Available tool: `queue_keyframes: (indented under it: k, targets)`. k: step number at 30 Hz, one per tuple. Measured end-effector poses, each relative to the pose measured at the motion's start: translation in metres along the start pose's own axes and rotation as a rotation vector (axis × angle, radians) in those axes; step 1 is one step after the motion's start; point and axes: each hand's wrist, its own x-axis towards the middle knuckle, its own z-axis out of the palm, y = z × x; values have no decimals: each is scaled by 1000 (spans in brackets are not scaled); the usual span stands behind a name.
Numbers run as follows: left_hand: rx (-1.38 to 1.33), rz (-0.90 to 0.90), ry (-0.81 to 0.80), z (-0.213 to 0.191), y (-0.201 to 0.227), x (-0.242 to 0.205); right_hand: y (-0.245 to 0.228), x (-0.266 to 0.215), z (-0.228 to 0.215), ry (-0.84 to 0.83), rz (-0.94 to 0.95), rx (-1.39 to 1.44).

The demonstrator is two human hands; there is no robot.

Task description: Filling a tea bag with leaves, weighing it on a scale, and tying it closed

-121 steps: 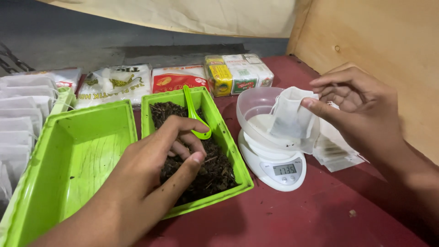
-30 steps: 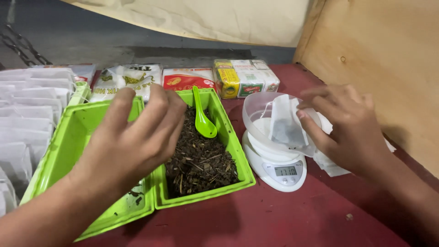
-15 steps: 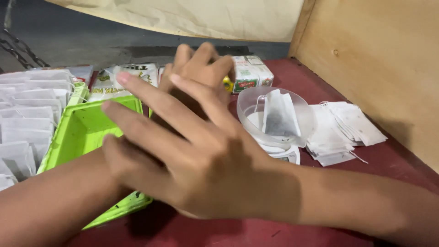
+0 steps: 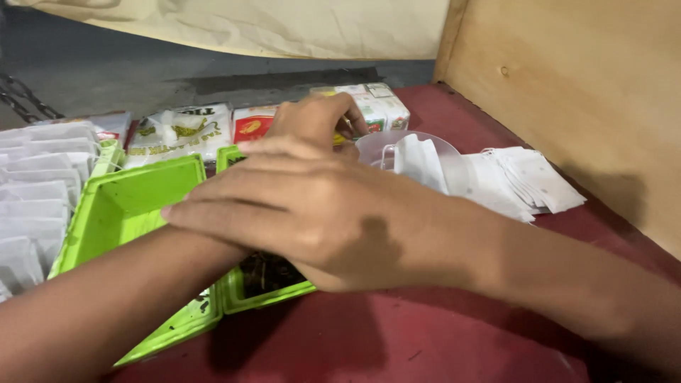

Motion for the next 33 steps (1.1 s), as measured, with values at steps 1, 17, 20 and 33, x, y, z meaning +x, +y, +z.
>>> queue_keyframes:
  k: [1,17,20,33]
  targets:
    - [-22,-31,-33,2,3,7,1,-1,-8,-26,3,36]
    - [-125,-300,-322,36,30,88,37,-49,-38,-49,230,-58]
    - [-77,-291,-308,33,28,90,38,-51,-37,34,226,71]
    - [118,-192,-317,90,-25,117,49,-69,-28,128,246,139]
